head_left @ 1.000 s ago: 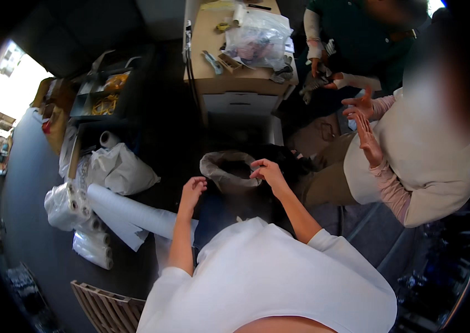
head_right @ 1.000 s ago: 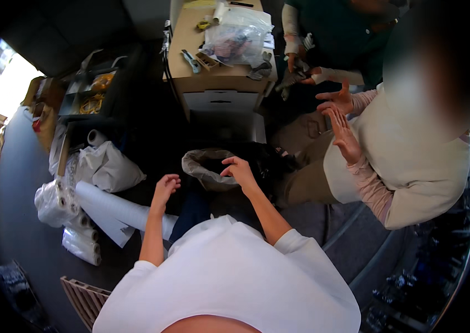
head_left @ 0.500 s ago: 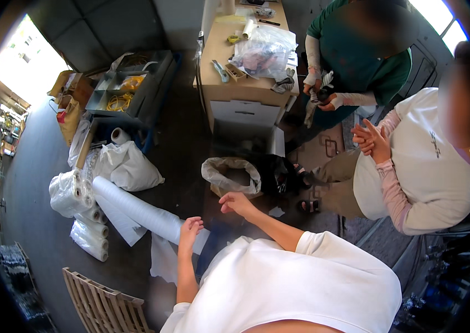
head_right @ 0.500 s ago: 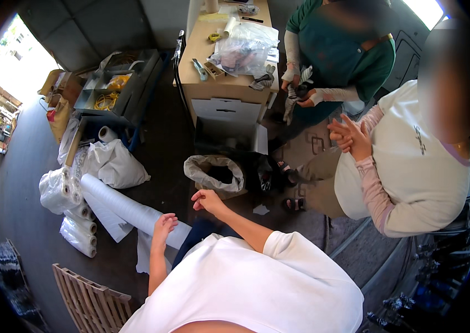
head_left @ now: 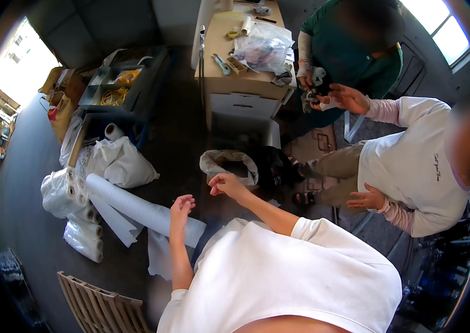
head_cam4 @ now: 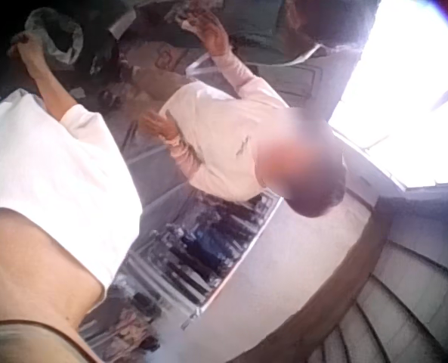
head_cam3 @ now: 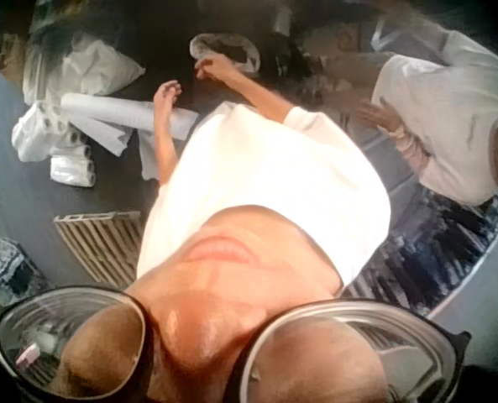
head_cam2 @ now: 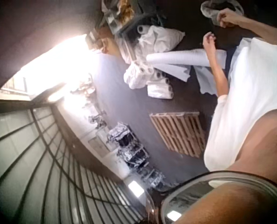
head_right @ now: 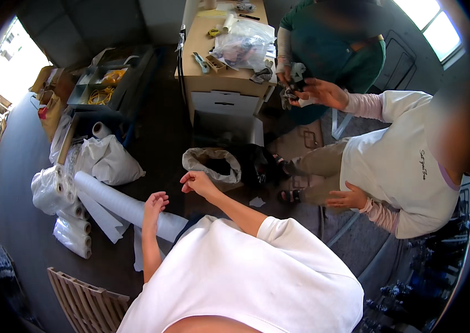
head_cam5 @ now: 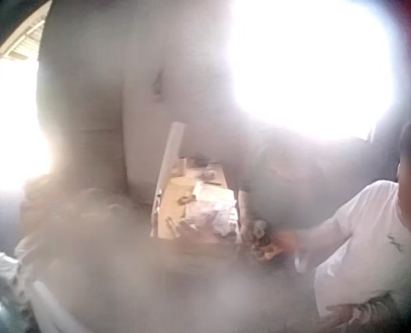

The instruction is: The person stacks black metal frames wrapped in plastic onto a wooden pallet in a warehouse. They lift and arrange the frames one by one, coordinating with a coworker who also handles the frames. The person then walks to a sink area and washes their hands.

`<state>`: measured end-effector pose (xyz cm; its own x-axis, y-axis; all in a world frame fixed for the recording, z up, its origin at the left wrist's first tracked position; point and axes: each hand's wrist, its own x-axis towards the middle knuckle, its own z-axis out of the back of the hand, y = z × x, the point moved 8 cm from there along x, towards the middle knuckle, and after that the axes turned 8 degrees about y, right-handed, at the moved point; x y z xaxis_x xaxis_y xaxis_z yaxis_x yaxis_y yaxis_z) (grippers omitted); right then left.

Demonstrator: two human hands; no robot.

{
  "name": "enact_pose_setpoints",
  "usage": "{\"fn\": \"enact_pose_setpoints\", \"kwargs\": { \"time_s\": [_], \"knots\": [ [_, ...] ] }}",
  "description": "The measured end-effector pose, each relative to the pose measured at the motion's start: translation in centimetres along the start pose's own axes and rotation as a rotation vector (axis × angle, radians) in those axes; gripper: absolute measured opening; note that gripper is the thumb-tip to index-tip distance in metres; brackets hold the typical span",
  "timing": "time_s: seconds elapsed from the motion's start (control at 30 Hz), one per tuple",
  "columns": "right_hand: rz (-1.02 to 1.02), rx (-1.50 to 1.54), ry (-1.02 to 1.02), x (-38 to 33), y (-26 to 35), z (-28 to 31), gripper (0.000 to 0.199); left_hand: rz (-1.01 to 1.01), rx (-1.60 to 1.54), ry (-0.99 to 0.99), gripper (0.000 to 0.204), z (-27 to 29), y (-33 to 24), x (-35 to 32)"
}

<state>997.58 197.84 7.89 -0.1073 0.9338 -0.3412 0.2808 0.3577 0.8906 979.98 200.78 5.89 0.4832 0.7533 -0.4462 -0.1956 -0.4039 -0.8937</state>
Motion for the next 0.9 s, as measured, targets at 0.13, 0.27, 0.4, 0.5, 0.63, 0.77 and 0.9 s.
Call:
{"fn": "enact_pose_setpoints", "kwargs": {
  "time_s": [0.13, 0.27, 0.4, 0.5, 0.63, 0.77, 0.9],
  "knots": [
    [-0.024, -0.052, -0.024, 0.8, 0.9, -1.6, 0.014, -0.063, 0.025, 0.044, 0.028, 1.4, -2.6, 1.1],
    [0.074, -0.027, -0.04, 2.7, 0.9, -2.4, 0.015, -0.115, 0.022, 0.096, 0.03, 3.0, -2.4, 2.5],
    [0.248, -0.205, -0.247, 3.1, 4.3, -4.1, 0.018, -0.234, 0.202, 0.045, 0.031, 3.3, -2.8, 4.2],
    [0.419, -0.395, -0.376, 3.6, 6.3, -6.2, 0.032, -0.389, 0.543, -0.032, 0.035, 0.6, -5.8, 4.2],
    [0.566, -0.667, -0.41, 5.2, 8.7, -8.9, 0.045, -0.641, 0.331, 0.002, 0.042, -1.1, -10.7, 4.6],
    [0.537, -0.897, -0.417, 10.2, 10.3, -5.7, 0.041, -0.731, 0.507, -0.207, 0.048, 0.9, -12.5, 7.2],
    [0.242, -1.956, -0.328, 16.6, 13.4, -2.9, 0.045, -0.543, -0.067, -0.155, 0.041, 3.3, -19.6, 6.7]
  ]
}}
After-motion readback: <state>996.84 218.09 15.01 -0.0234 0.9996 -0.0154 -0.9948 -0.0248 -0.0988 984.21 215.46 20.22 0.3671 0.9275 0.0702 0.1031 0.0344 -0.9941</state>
